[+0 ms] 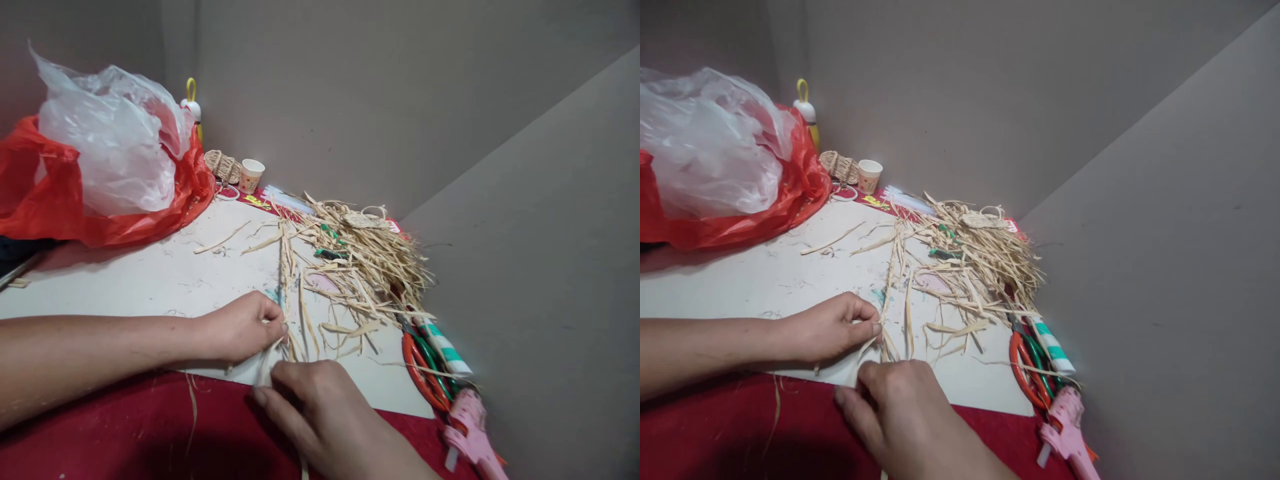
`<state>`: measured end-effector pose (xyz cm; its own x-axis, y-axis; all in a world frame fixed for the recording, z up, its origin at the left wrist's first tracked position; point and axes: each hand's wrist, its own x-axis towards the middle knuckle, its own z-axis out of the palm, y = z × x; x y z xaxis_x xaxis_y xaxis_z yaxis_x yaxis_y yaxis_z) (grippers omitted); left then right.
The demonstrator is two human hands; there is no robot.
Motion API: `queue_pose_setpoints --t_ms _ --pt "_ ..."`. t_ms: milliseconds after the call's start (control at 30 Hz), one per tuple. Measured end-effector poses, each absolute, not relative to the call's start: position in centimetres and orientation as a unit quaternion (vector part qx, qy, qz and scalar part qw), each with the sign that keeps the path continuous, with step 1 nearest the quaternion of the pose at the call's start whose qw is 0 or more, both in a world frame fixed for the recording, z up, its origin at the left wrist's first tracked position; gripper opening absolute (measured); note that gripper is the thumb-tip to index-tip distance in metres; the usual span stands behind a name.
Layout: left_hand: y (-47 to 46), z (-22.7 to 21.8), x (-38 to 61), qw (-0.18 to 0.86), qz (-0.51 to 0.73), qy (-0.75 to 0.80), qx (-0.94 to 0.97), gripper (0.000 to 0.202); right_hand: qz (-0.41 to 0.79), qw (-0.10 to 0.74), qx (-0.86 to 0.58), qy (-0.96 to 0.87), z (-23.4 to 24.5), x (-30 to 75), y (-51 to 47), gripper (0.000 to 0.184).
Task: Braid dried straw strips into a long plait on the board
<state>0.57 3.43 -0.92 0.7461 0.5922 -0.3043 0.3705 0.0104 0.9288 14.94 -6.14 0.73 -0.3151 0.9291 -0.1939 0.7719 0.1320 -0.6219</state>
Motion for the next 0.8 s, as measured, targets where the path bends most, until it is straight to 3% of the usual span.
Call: queue_pose_setpoints --t_ms 100,200,367,600,800 --pt "3.7 -1.1 0.5 0.631 0.097 0.322 0.699 0.026 0.349 0.232 -0.608 -0.674 2.1 16.7 -5.6 0.042" --pt "3.8 -1.3 0.4 0.647 0.098 0.305 0.692 0.026 0.331 0.348 -0.656 -0.582 1.7 18.0 -4.2 0.035" --pt "3.6 -1.5 0.5 0.668 0.114 0.258 0.689 0.026 0.533 0.276 -0.58 -0.551 -0.5 17.9 -2.9 0.037" --pt "3.6 -0.9 0.5 0.594 0.119 0.269 0.749 0.027 0.641 0.261 -0.513 -0.508 -1.4 18.1 -2.5 0.041" --pt "3.3 -0.9 0.4 0.534 0.107 0.298 0.784 0.026 0.718 0.302 -0.49 -0.39 -1.9 17.6 -2.3 0.037"
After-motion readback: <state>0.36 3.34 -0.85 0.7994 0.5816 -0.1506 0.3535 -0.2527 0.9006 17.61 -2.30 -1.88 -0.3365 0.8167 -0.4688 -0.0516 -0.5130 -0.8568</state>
